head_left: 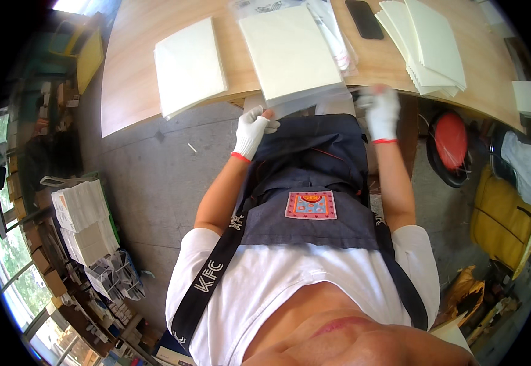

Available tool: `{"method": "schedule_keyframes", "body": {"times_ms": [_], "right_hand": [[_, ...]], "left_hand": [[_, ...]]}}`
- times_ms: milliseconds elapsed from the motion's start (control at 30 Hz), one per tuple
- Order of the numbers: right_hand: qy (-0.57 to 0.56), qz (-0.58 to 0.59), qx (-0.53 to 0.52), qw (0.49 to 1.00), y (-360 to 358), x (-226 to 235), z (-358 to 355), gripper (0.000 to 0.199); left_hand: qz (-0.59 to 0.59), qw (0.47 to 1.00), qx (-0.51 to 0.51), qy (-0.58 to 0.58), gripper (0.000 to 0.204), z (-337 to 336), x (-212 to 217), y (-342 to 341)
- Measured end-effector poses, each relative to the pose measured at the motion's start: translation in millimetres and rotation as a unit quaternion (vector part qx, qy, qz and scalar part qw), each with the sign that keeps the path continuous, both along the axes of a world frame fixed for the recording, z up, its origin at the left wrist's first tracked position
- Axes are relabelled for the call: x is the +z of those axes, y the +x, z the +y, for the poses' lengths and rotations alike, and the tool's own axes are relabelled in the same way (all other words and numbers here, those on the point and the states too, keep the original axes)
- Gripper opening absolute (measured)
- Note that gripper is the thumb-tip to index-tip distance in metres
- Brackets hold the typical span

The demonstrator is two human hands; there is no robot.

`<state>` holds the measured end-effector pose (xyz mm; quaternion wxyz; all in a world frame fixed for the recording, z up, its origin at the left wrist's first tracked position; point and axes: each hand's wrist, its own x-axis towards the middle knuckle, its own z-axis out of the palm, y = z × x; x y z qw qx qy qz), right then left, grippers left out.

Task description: The person stands at a wooden table and repeatedly picks up stacks of white paper, separates them, and places them into a new pile. The person wears white gloves and a KFC apron. The task involves repetitive handling of paper stacks without using any tools.

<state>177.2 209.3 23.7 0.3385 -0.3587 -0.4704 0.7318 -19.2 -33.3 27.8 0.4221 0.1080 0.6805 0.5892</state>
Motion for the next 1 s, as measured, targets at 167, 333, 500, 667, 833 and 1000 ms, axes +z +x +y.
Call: {"method": "schedule_keyframes", "body": {"times_ms": [167,333,500,667,833,1000], "right_hand": [[0.261,-0.613,0.166,0.727,144,-113,73,0.02],[0.419,-0.447,0.153,0.776,52,-1,9,0.031],[0.731,-0.188,0.107,0.647,-27,32,1,0.031],[0.453,-0.155,0.079,0.875,-47,-17,-24,0.014],[0.177,-0.222,-0.002,0.959,-48,-39,-37,0.025],[-0.037,-0.18,0.152,0.971,-47,-24,-44,0.025]], "left_hand": [[0.329,0.944,0.009,-0.012,0.008,-13,-26,-13],[0.725,0.682,-0.09,-0.023,0.022,8,-12,-19],[0.72,0.685,-0.1,0.054,0.015,16,-3,-25],[0.415,0.904,0.091,0.042,0.012,0,-31,-18],[-0.005,0.952,0.232,0.199,0.018,2,-45,-17],[0.027,0.978,0.126,0.167,0.03,-7,13,-27]]}}
